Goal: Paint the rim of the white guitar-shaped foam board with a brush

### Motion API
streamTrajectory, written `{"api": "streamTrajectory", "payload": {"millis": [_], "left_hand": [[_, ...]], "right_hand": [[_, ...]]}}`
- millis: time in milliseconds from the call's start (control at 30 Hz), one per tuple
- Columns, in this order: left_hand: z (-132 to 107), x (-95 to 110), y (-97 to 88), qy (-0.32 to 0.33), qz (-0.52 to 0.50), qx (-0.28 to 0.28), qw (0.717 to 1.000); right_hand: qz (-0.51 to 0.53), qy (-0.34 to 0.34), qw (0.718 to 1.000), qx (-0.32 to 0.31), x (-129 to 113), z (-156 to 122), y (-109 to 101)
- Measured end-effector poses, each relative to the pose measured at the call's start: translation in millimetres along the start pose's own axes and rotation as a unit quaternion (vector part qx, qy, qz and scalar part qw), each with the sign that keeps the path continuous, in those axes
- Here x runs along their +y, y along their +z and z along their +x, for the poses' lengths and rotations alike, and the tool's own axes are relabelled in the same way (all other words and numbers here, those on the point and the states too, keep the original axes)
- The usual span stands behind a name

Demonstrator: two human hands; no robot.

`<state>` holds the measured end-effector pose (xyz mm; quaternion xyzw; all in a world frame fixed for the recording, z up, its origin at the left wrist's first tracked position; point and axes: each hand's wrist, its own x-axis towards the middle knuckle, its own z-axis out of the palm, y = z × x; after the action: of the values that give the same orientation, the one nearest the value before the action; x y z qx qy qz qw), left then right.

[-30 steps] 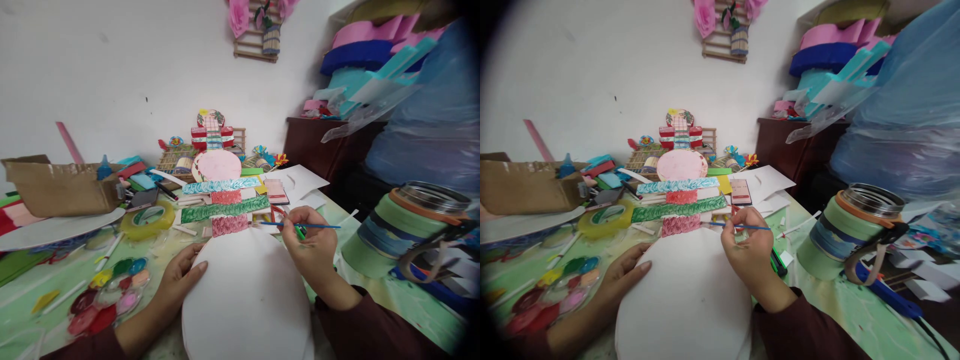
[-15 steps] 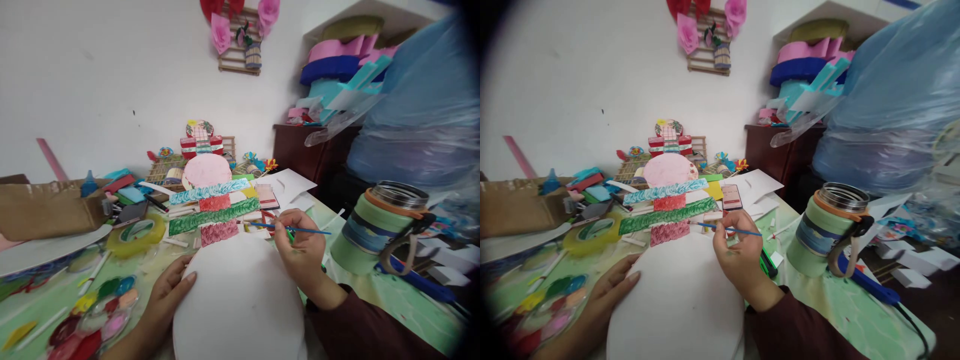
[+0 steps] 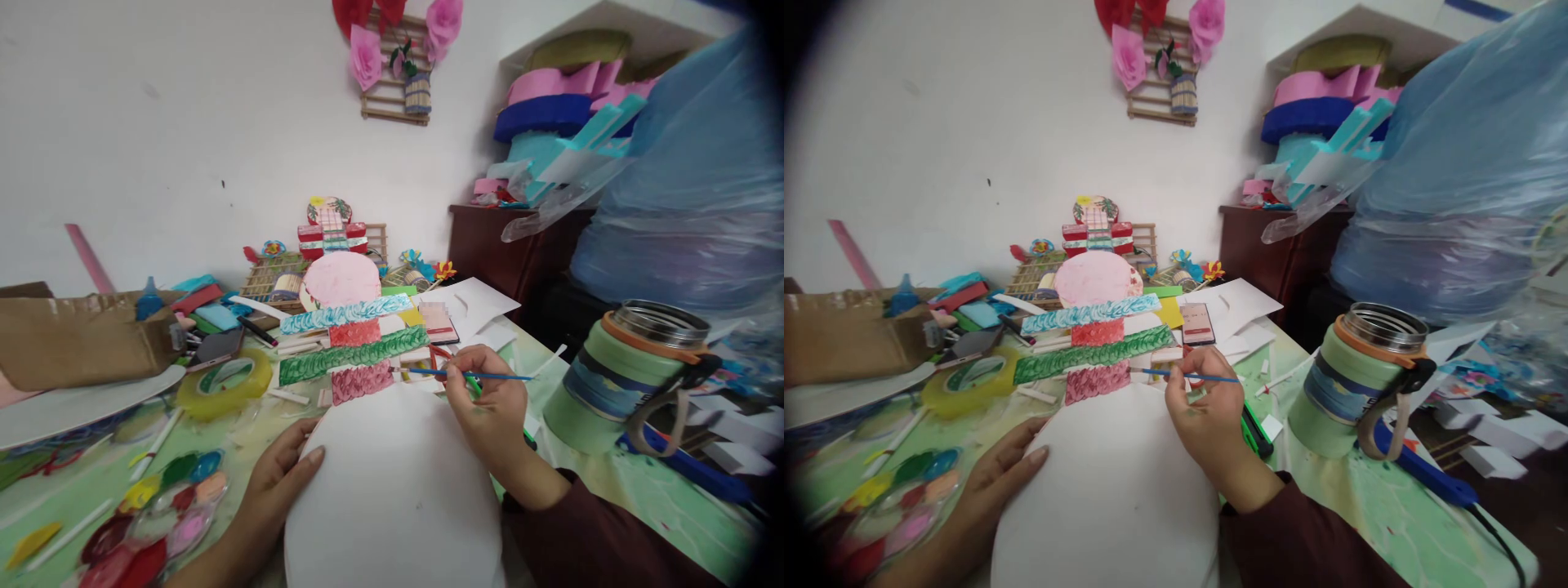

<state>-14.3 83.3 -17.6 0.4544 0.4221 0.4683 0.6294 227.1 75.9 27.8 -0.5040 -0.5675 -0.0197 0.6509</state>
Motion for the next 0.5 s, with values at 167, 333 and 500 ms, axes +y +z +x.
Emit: {"api": "streamTrajectory", "payload": {"millis": [167, 333, 500], "left_hand": [[0.8, -0.4, -0.9, 0.001, 0.009, -0.006, 1.0], [1.3, -2.7, -3.3, 0.002, 0.025, -0.022, 0.999], [-0.7, -0.7, 0.4, 0.009, 0.026, -0.01, 1.0]], "right_hand": [[0.01, -0.008, 1.0, 0.014, -1.4, 0.3, -0.8], [0.02, -0.008, 1.0, 0.022, -0.8, -1.5, 0.4], [0.008, -0.008, 1.0, 0.009, 0.7, -2.4, 1.5]]}}
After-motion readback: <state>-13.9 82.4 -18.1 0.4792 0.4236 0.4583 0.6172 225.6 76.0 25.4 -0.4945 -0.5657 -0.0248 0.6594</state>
